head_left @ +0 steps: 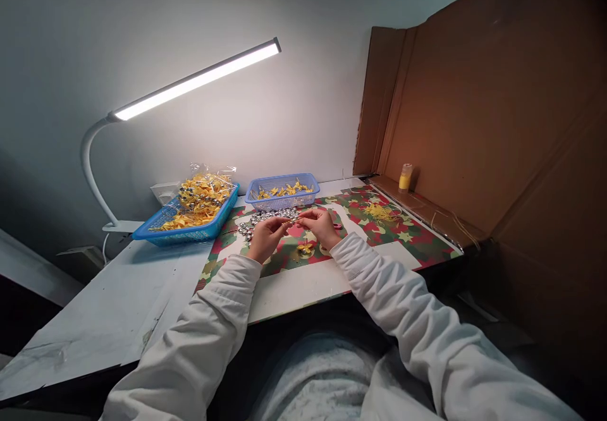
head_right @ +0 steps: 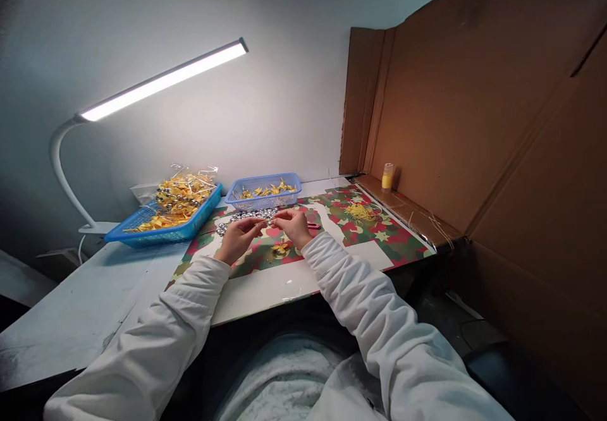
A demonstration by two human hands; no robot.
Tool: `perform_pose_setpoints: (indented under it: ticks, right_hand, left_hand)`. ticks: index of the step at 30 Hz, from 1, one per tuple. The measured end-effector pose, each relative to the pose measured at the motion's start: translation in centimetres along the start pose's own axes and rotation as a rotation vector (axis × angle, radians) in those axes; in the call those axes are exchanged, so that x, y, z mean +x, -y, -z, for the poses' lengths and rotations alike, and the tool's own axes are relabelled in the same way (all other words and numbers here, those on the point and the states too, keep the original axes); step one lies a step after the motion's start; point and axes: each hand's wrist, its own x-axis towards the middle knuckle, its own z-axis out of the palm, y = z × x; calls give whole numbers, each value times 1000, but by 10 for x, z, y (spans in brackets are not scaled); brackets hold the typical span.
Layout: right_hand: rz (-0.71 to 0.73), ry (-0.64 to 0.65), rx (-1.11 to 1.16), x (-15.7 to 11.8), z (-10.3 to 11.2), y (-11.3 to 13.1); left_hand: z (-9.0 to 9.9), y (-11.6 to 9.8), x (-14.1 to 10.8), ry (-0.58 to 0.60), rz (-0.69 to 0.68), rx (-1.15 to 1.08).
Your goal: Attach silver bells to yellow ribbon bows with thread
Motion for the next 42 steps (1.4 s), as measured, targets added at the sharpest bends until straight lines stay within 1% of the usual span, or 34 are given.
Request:
perform_pose_setpoints:
  ticks: [3,11,16,21,25,31,37,39,40,42]
  right_hand:
    - [-31,3,47,-2,-1,3]
    - [-232,20,191,-6,-2,8]
    - [-262,32,285,-7,-3,5]
    - [-326,3,357,-8,-8,3]
    - [-294,3,350,-7,-11,-1]
    - [-291,-47,362,-4,-14,-8]
    - [-242,-10,314,-3,-15,-16]
    - [-194,-2,246,-3,-15,-18]
    - [-144,6,194,-4,-15,-18]
    - [7,7,40,-5,-15,-17]
  left_hand:
    - [-2,0,-1,4,-12,-43]
    - [-5,8,0,-33,-56,-78]
    - [-6,14,0,-80,-67,-94]
    - [-7,12,-1,-127,-72,-78]
    - [-8,9,-1,-157,-70,-70]
    - [-8,13,-1,-140,-83,-65]
    - [-8,13,0,-125,-102,-32]
    - [-7,12,-1,-148,-116,-1]
    - [-7,11,-1,-166,-126,25]
    - [-6,9,-2,-205,-157,91]
